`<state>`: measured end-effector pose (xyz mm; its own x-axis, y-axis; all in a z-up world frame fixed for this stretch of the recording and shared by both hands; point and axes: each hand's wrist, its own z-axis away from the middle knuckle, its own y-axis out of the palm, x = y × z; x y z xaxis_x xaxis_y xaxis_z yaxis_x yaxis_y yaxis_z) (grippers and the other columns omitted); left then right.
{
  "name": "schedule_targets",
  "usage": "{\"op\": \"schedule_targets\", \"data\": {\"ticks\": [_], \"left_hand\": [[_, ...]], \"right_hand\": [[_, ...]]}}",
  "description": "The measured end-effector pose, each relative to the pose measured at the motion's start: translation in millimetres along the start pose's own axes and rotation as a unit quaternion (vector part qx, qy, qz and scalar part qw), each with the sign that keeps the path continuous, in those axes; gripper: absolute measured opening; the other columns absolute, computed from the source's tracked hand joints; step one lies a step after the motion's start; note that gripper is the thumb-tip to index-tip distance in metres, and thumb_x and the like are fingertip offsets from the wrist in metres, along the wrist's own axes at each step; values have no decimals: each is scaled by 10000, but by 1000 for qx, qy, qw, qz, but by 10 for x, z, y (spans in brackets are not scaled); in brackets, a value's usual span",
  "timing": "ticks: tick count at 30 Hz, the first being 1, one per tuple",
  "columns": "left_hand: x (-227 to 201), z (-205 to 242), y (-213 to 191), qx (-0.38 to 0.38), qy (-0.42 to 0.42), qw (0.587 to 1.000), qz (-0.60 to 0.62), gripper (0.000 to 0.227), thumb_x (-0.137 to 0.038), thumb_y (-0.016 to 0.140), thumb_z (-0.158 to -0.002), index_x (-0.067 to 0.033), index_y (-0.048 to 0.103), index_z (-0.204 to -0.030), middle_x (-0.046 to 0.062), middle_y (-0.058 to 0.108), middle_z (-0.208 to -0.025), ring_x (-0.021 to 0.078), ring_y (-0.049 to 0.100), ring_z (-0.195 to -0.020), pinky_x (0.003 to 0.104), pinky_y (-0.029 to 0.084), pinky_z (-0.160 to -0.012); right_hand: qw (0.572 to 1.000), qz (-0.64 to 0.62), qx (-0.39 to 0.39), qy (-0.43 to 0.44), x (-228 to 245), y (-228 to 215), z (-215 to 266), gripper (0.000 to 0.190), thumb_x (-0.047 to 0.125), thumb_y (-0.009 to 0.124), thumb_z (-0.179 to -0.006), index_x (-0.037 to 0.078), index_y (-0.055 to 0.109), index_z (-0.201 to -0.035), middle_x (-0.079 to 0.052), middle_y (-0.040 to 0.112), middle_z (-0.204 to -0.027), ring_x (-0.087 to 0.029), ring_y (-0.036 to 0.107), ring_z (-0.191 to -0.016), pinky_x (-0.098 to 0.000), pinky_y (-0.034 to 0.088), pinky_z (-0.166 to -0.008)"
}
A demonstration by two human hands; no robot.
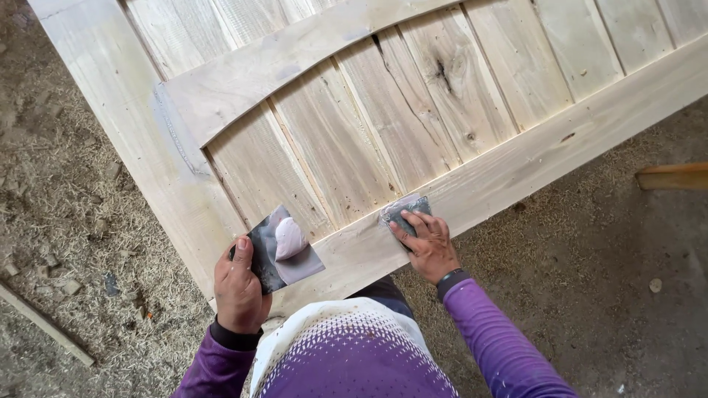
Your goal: Applying wood filler to a wooden door using a putty knife and smoothing it.
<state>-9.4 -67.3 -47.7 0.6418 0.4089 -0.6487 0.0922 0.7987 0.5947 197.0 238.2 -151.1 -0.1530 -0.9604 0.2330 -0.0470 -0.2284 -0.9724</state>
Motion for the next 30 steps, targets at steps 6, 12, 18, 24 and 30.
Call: {"op": "schedule_targets", "data": {"ticks": [6,12,18,24,30], "left_hand": [[-13,-42,-18,0,5,1000,2,385,-292,479,-1129,71,596,-1177,146,704,-1090,221,696,-972,381,583,-901],[6,-60,-81,-6,-5,1000,-3,405,-299,475,-1108,73,604,-1202,153,711,-1108,239,701,-999,388,584,-916],[-32,-40,-45,-6,-27,1000,-7,401,-317,492,-1100,61,585,-1200,155,700,-1120,242,703,-1007,398,586,-918],[-64,-24,-115,-18,-20,999,-27,396,-317,486,-1119,56,586,-1206,147,692,-1123,236,693,-1005,390,573,-918],[-71,-56,-105,-13,-24,999,-34,408,-328,465,-1115,52,586,-1199,141,695,-1125,231,694,-1012,383,572,-923]], "right_hand": [[994,18,91,53,148,-263,69,634,89,736,-801,365,636,-1364,-12,522,-1460,-230,449,-1307,-485,346,-1141],[977,22,118,177,27,-261,-43,531,156,749,-874,327,639,-1365,-26,589,-1407,-256,482,-1299,-551,342,-1124],[929,13,29,369,207,225,-226,631,164,765,-859,341,579,-1435,-41,563,-1467,-293,459,-1322,-512,358,-1117],[948,20,73,310,749,258,-182,781,150,805,-781,379,523,-1472,-56,452,-1519,-297,414,-1300,-503,365,-1099],[953,12,130,274,913,46,-200,742,151,764,-791,338,532,-1471,-50,437,-1514,-299,406,-1293,-502,360,-1085]]}}
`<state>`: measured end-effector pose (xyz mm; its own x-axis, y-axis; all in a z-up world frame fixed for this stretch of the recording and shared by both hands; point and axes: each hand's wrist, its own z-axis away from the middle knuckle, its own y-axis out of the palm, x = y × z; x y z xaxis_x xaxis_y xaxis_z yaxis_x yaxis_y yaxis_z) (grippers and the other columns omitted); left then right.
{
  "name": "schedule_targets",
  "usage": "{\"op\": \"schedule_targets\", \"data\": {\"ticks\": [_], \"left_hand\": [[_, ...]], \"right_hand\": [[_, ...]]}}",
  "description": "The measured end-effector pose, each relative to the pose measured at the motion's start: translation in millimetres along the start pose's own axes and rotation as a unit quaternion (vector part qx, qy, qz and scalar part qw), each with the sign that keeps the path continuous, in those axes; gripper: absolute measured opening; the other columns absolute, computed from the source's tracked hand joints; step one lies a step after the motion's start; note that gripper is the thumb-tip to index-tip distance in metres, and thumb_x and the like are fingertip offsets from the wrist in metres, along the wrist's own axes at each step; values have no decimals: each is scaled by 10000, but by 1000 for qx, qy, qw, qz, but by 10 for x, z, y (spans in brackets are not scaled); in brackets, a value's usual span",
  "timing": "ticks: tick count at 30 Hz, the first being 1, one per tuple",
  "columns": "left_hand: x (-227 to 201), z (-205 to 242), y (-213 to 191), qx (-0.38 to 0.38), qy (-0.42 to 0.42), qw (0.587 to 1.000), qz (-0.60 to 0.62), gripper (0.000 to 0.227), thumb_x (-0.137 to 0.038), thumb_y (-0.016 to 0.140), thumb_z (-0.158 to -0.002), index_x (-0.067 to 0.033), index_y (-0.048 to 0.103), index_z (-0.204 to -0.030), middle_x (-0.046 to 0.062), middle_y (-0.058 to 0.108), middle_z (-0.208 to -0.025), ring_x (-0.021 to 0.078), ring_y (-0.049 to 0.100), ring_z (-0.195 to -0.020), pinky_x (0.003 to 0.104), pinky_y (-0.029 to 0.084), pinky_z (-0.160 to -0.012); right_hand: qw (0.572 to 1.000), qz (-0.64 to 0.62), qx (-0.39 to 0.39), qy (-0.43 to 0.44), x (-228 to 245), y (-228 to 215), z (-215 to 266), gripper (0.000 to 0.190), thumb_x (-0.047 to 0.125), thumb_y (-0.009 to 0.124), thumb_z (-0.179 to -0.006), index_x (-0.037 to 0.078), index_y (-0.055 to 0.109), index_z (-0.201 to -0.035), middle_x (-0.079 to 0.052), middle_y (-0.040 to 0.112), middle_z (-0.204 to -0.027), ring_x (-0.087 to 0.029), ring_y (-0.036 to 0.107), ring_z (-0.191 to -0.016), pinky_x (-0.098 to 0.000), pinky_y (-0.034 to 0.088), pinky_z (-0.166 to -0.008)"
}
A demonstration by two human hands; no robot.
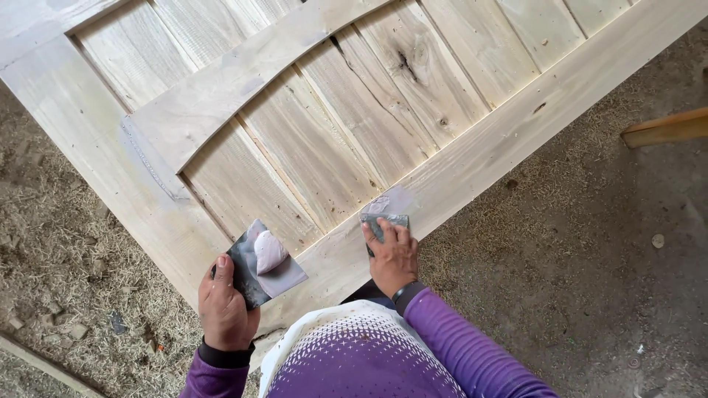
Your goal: Applying wood filler to a wooden door using a putty knife and smoothing it.
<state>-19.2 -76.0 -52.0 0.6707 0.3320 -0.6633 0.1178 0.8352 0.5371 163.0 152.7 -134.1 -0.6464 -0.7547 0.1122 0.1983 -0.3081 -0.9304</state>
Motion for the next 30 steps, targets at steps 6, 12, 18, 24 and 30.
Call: {"op": "schedule_targets", "data": {"ticks": [6,12,18,24,30], "left_hand": [[10,24,30,9,2,1000,2,409,-340,470,-1131,48,579,-1195,144,688,-1108,236,690,-997,390,576,-898],[6,45,-7,4,4,1000,14,408,-336,473,-1114,47,579,-1208,144,692,-1127,238,696,-1006,404,578,-916],[15,83,-23,-5,1,999,31,407,-317,472,-1113,60,568,-1235,158,686,-1160,250,695,-1042,412,574,-945],[43,54,9,-2,-5,999,33,415,-312,464,-1106,71,562,-1232,165,687,-1185,261,693,-1063,425,572,-964],[10,56,21,9,-4,999,46,427,-317,465,-1108,74,583,-1231,171,692,-1172,264,695,-1055,422,571,-957]], "right_hand": [[994,48,58,-82,-201,-136,123,691,42,642,-823,312,556,-1454,-58,498,-1471,-284,442,-1280,-493,376,-1072],[991,46,39,-118,-624,-509,-214,550,33,586,-893,316,640,-1362,-77,616,-1383,-286,528,-1241,-481,415,-1030],[1000,-1,16,24,-858,-608,-551,412,154,614,-950,298,673,-1331,24,634,-1376,-265,546,-1199,-494,428,-1027],[995,14,92,-21,-398,-693,-269,340,288,614,-981,294,673,-1315,26,624,-1363,-262,528,-1179,-465,438,-1015],[974,67,72,-202,-639,-545,-247,464,103,643,-901,307,676,-1316,-30,632,-1348,-234,546,-1212,-473,438,-1033]]}}
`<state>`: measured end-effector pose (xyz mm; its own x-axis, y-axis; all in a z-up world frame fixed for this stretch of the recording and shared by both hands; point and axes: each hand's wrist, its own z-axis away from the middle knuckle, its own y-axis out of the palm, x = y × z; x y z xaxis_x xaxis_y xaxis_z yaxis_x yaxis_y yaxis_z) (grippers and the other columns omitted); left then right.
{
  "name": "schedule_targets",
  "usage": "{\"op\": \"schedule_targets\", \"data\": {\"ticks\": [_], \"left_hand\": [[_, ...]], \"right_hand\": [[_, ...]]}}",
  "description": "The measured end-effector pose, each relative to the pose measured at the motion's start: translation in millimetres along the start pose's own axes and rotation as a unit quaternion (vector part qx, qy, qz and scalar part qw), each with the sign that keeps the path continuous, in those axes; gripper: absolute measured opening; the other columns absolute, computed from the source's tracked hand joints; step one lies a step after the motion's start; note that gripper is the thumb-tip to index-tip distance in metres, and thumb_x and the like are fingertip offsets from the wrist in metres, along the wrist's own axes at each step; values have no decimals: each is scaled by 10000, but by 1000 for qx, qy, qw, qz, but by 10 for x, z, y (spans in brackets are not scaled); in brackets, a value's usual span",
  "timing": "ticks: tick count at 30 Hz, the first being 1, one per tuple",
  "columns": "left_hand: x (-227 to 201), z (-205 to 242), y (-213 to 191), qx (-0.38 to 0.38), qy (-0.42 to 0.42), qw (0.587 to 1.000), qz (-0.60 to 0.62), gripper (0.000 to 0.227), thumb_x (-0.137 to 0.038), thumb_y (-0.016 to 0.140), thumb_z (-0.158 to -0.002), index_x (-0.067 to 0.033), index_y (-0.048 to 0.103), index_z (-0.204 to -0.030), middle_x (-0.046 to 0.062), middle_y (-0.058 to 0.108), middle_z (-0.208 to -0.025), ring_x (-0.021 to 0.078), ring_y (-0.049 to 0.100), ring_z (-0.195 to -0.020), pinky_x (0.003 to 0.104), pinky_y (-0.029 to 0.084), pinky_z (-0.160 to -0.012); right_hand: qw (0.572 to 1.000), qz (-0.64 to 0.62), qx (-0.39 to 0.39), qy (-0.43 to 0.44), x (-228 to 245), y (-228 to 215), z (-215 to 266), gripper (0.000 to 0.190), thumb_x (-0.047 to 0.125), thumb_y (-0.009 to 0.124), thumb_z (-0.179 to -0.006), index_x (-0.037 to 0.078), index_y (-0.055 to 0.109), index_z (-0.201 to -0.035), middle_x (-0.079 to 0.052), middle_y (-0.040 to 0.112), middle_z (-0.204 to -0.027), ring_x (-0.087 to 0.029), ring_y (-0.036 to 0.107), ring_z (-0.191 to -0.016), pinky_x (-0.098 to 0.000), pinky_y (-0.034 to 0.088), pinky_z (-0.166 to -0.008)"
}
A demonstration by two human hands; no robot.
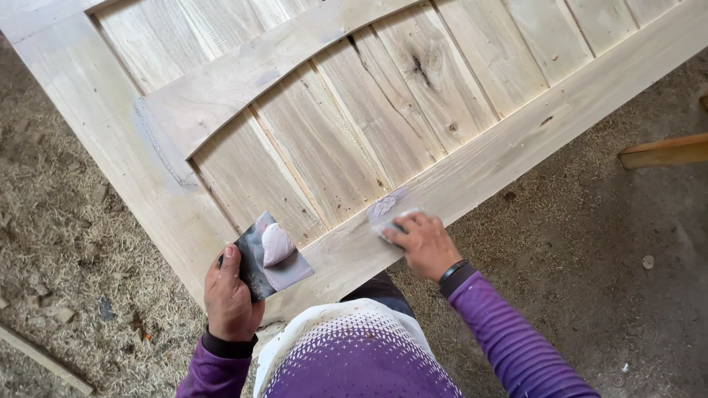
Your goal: Applying wood filler to a wooden door using a putty knife and smoothing it.
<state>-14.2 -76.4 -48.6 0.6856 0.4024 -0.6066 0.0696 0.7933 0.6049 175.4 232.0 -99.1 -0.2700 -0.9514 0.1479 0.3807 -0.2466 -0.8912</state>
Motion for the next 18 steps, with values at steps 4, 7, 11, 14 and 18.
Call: {"op": "schedule_targets", "data": {"ticks": [4,7,11,14,18], "left_hand": [[15,27,-89,-4,2,1000,6,415,-320,479,-1118,66,579,-1236,163,691,-1163,257,695,-1047,414,570,-946],[33,41,-94,-16,-2,1000,-1,411,-319,482,-1109,63,579,-1225,158,695,-1149,254,700,-1035,416,576,-938],[20,59,-157,-32,1,999,-10,413,-322,481,-1116,68,578,-1212,160,696,-1132,254,703,-1020,419,582,-925],[51,46,-223,-37,5,999,-13,406,-324,479,-1131,64,570,-1213,158,693,-1134,257,699,-1019,420,576,-917],[-4,16,-64,-29,6,999,-15,404,-314,476,-1122,64,578,-1220,151,694,-1142,252,693,-1037,413,567,-942]], "right_hand": [[984,53,-156,-64,-256,290,-113,573,43,639,-883,338,630,-1375,-59,581,-1423,-242,518,-1276,-451,425,-1071],[976,40,-200,-71,-330,545,-175,642,67,655,-880,358,573,-1446,-62,513,-1481,-245,472,-1309,-455,400,-1100],[966,-11,-246,-84,-199,632,-150,702,170,699,-883,384,482,-1515,-67,427,-1507,-265,421,-1338,-510,328,-1151],[960,-25,-266,-81,-149,637,-110,716,220,715,-882,407,447,-1519,-55,420,-1518,-266,425,-1342,-538,290,-1176],[964,-18,-254,-71,-175,707,-56,724,205,707,-891,422,437,-1526,-47,427,-1521,-265,427,-1335,-530,285,-1174]]}}
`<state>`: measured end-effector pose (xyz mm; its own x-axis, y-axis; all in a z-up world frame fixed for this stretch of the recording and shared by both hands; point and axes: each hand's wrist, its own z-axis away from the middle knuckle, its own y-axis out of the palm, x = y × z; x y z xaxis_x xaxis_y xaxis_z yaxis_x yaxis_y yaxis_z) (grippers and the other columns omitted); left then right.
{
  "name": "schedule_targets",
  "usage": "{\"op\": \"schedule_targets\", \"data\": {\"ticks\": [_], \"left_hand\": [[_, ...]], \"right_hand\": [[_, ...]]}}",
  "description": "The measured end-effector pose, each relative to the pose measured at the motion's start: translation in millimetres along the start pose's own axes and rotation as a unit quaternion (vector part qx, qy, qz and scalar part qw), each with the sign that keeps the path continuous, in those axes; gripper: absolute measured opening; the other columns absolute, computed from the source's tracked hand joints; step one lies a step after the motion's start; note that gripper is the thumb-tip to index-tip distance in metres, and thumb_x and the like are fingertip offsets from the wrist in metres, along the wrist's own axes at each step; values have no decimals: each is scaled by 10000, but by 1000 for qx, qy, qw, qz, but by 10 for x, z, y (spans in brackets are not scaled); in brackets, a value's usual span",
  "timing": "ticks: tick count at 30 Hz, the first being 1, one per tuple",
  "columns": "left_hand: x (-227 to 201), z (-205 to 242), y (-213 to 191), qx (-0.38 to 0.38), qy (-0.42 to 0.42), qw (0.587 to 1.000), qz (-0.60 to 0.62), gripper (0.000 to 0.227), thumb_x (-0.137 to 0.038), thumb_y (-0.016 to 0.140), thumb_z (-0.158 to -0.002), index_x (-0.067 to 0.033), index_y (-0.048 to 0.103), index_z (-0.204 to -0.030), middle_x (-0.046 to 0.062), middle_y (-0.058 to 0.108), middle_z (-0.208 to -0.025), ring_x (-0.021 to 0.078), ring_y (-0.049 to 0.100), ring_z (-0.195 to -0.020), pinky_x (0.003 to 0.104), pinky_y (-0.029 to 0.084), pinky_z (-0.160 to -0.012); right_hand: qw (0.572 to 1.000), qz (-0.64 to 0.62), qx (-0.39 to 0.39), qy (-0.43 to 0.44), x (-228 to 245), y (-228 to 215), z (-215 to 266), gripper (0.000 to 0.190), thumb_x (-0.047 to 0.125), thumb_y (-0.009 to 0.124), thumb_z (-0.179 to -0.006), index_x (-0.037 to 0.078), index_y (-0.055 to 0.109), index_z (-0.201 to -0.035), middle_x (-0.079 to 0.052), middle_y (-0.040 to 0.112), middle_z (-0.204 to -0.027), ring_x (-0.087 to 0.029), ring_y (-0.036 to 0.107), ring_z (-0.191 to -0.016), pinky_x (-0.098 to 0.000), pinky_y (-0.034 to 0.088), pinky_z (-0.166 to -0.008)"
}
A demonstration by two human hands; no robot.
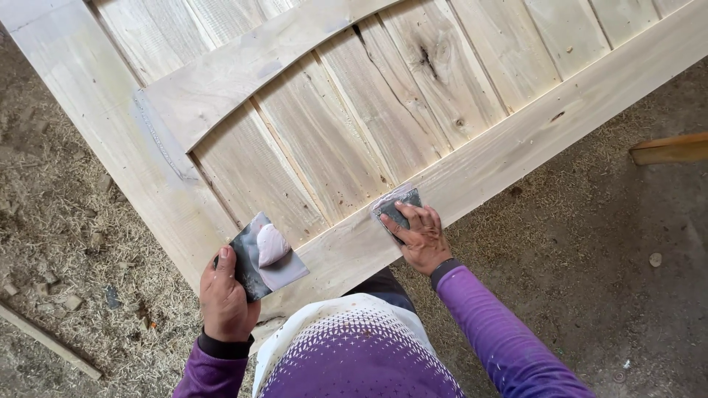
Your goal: Applying wood filler to a wooden door using a putty knife and smoothing it.
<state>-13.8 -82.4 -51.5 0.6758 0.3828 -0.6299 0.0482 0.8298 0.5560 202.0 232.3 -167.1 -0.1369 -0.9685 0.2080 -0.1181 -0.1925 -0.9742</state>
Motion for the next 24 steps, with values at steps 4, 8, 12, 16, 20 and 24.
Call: {"op": "schedule_targets", "data": {"ticks": [4,8,12,16,20,24], "left_hand": [[50,-37,7,14,2,1000,16,394,-297,472,-1115,65,577,-1229,148,692,-1164,249,685,-1069,413,557,-981],[88,-24,-13,28,17,999,42,392,-288,469,-1136,75,571,-1244,159,687,-1174,250,687,-1068,411,561,-981],[60,11,12,16,22,998,59,417,-297,460,-1115,81,581,-1243,165,698,-1165,249,701,-1045,401,573,-959],[150,94,-48,-4,54,996,74,433,-300,465,-1118,96,584,-1248,166,703,-1159,244,705,-1028,385,579,-948],[242,208,56,-56,108,987,105,426,-301,470,-1118,90,592,-1236,151,712,-1124,232,717,-992,379,596,-921],[585,375,227,-143,168,965,140,404,-300,484,-1118,72,604,-1221,131,718,-1096,225,723,-970,375,602,-895]], "right_hand": [[996,29,84,23,44,-122,60,799,84,665,-833,433,453,-1519,-37,428,-1519,-259,422,-1330,-489,305,-1165],[981,40,184,49,124,-345,95,772,-5,622,-787,401,542,-1439,-44,465,-1479,-262,424,-1323,-473,361,-1147],[965,51,255,11,0,-751,-7,676,-15,611,-824,360,603,-1386,-58,521,-1453,-257,458,-1314,-463,404,-1113],[955,78,274,-78,-297,-1163,-321,616,17,607,-834,321,615,-1370,-52,571,-1420,-257,489,-1317,-452,427,-1064],[933,108,266,-218,-824,-1278,-928,614,37,581,-833,310,599,-1382,-37,571,-1428,-262,484,-1330,-450,413,-1078],[867,140,310,-363,-1095,-1300,-1668,592,65,565,-855,304,572,-1396,-51,550,-1440,-271,469,-1341,-455,379,-1112]]}}
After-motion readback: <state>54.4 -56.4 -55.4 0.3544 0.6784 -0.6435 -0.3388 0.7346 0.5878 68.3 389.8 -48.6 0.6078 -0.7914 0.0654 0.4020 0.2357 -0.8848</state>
